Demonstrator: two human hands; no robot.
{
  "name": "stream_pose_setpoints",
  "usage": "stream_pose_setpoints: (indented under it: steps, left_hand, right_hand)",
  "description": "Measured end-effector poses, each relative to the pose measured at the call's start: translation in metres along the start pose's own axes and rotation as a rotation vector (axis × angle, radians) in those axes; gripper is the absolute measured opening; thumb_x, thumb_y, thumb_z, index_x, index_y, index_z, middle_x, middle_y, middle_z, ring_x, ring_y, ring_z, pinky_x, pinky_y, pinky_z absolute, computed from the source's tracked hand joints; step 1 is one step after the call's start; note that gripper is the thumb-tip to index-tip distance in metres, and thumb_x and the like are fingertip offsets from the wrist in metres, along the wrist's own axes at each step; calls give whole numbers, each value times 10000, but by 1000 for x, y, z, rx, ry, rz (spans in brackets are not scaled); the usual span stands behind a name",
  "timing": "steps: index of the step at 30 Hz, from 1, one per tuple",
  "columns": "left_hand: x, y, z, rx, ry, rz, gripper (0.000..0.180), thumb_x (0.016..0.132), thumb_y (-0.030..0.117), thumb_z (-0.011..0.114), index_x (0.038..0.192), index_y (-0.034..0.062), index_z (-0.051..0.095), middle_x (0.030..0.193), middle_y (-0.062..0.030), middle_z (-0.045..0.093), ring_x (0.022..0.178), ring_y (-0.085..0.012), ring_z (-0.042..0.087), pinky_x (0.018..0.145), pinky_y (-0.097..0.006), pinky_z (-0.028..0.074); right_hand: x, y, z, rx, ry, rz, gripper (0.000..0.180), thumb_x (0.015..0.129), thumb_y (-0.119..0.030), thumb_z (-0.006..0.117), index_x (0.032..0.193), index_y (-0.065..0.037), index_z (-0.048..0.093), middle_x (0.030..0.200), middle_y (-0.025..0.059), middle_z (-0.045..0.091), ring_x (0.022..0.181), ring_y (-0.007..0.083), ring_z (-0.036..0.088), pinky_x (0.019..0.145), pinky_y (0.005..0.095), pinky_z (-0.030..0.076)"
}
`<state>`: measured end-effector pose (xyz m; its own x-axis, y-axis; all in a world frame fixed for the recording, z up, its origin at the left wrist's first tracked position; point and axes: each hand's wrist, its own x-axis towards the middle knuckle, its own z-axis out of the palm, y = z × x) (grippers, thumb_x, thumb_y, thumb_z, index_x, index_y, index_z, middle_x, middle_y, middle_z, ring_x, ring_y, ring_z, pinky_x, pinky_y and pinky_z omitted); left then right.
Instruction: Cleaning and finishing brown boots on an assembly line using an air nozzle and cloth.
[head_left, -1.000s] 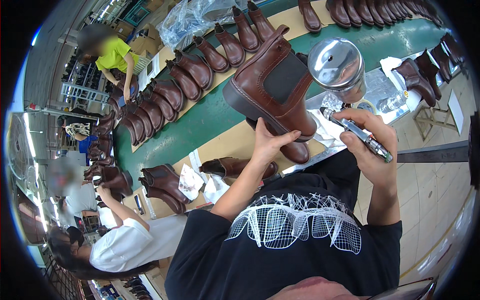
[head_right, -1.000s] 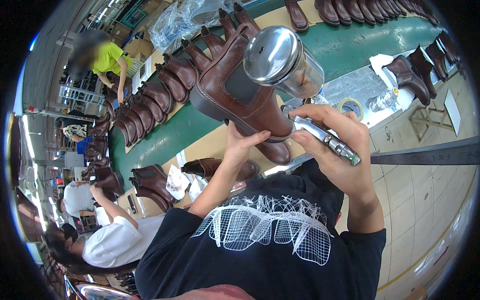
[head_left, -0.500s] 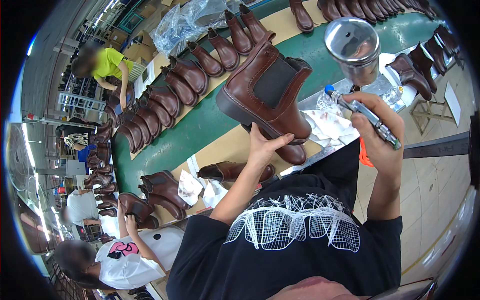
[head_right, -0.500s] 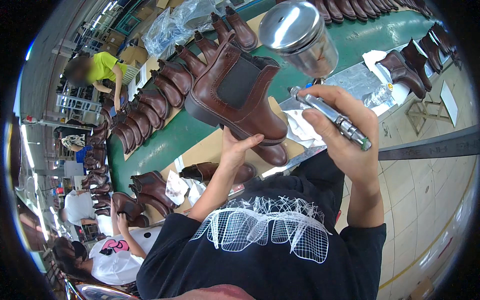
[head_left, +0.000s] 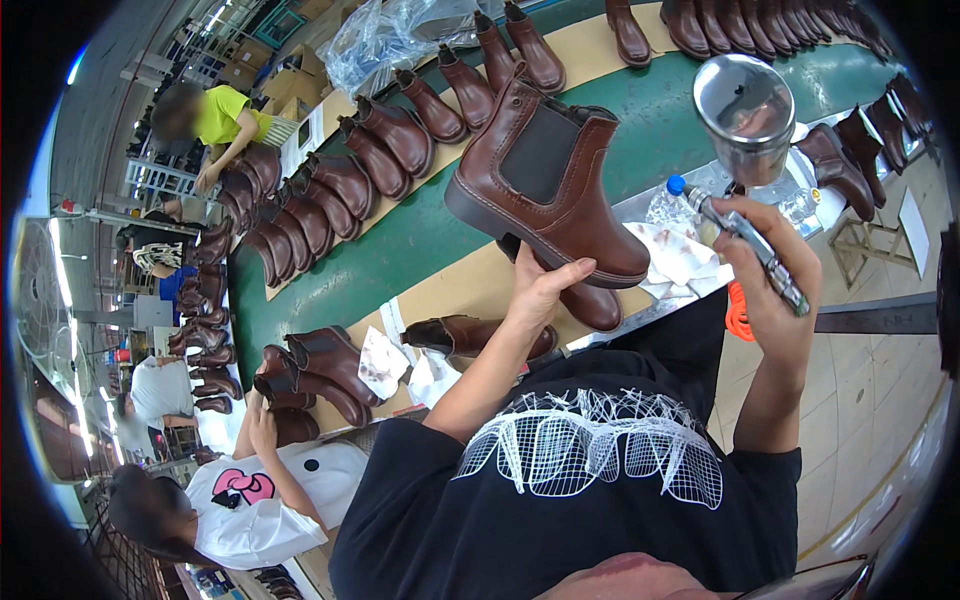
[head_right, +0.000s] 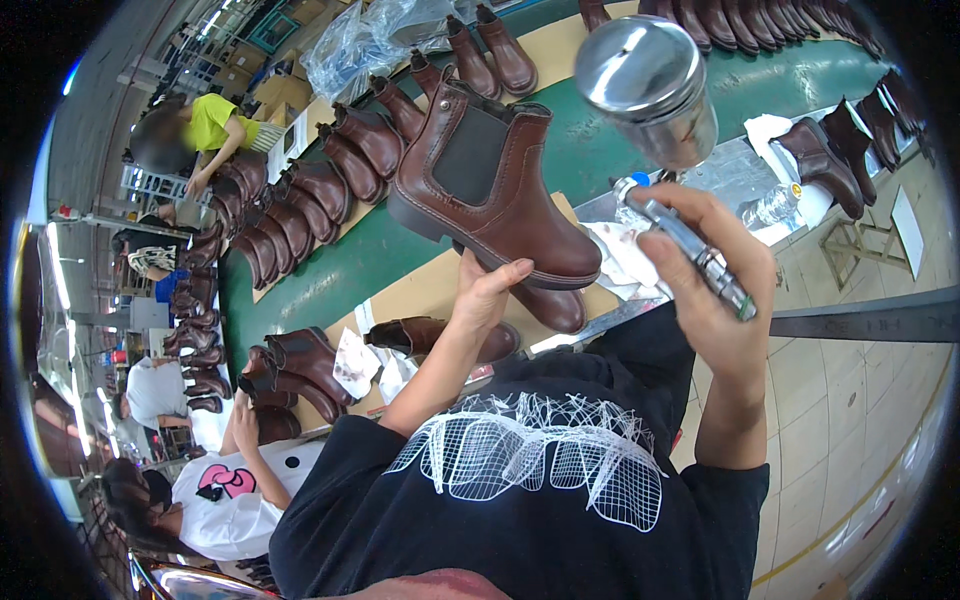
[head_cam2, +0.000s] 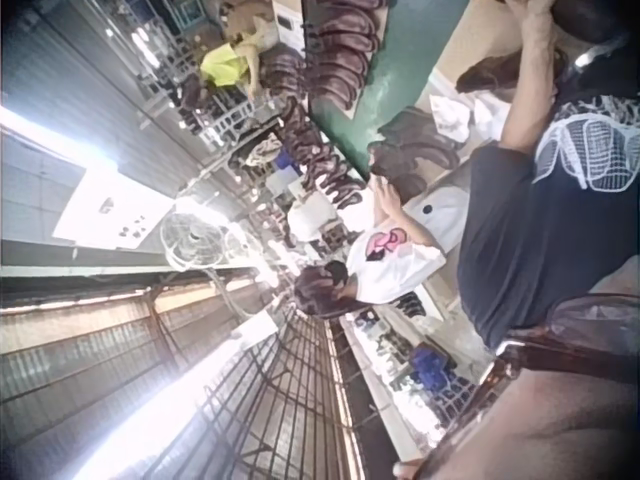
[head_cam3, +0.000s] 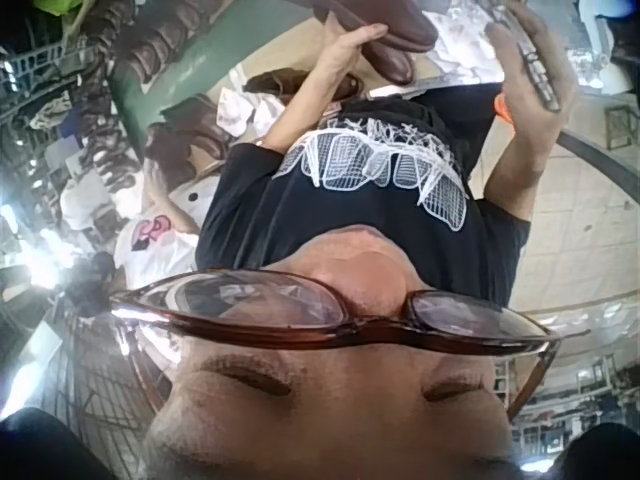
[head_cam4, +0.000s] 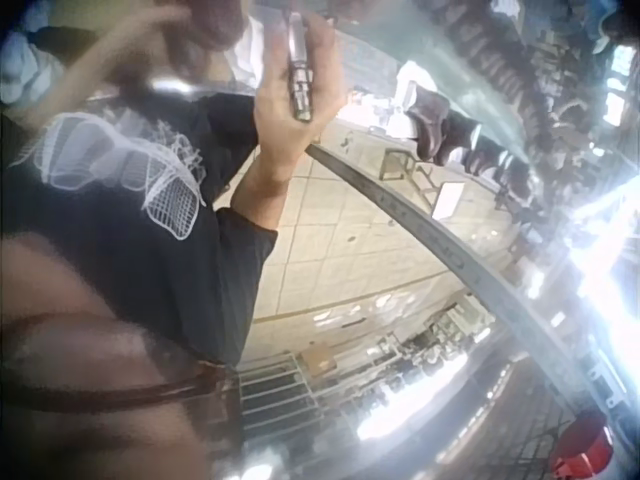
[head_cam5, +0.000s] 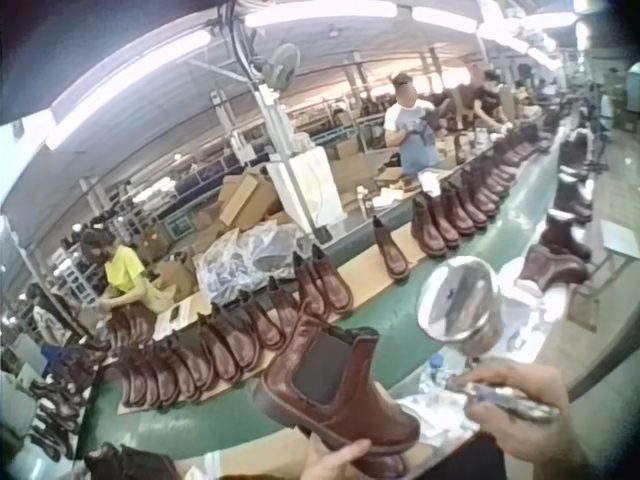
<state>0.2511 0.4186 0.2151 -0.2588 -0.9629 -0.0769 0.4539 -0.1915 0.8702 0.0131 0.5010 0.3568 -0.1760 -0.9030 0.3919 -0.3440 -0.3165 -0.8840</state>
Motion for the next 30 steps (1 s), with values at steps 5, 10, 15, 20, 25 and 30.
stream_pose_setpoints:
  steps: [5, 10, 15, 20, 25, 30]
  left_hand:
    - [-1, -3, 8, 68, 43, 113, 769, 695, -19, 855, 1316, -10, 402, 1248, -134, 583, 1113, -221, 617, 973, -370, 509]
    - [-2, -2, 10, 141, 83, 140, 693, 708, -4, 864, 1242, -36, 424, 1191, -155, 602, 1061, -214, 635, 921, -343, 532]
    - [-3, 2, 12, 176, 102, 165, 656, 718, 14, 867, 1207, -45, 434, 1148, -155, 618, 1026, -206, 643, 901, -328, 533]
    - [2, -10, -1, 161, 119, 168, 661, 719, 18, 864, 1213, -28, 427, 1125, -135, 616, 992, -193, 644, 877, -325, 539]
    - [3, -3, 4, 97, 125, 156, 671, 715, 0, 846, 1245, 0, 436, 1116, -103, 619, 996, -184, 635, 887, -320, 532]
    - [6, 4, -4, 36, 131, -72, 606, 742, 18, 796, 1262, 15, 485, 1114, -83, 635, 1015, -184, 635, 916, -320, 517]
  right_hand:
    - [-4, -22, 19, -69, -94, -82, 323, 805, -221, 789, 1066, -49, 706, 941, 71, 715, 787, 183, 649, 781, 292, 413]
    - [-1, -24, 31, -104, -132, -177, 309, 811, -262, 785, 1048, -79, 709, 949, 43, 721, 820, 159, 662, 749, 287, 374]
    - [-3, -30, 37, -125, -203, -187, 293, 795, -207, 796, 1047, -87, 709, 963, 40, 731, 830, 162, 675, 760, 292, 376]
    - [-7, -29, 42, -88, -256, -188, 300, 783, -176, 799, 1052, -81, 708, 972, 45, 731, 814, 167, 672, 768, 299, 382]
    - [-10, -26, 37, -52, -270, -137, 300, 783, -163, 790, 1056, -67, 711, 964, 58, 729, 820, 182, 670, 779, 301, 393]
    - [-18, -14, 28, 12, -128, -31, 293, 802, -180, 777, 1059, -54, 717, 970, 78, 730, 813, 179, 650, 802, 303, 426]
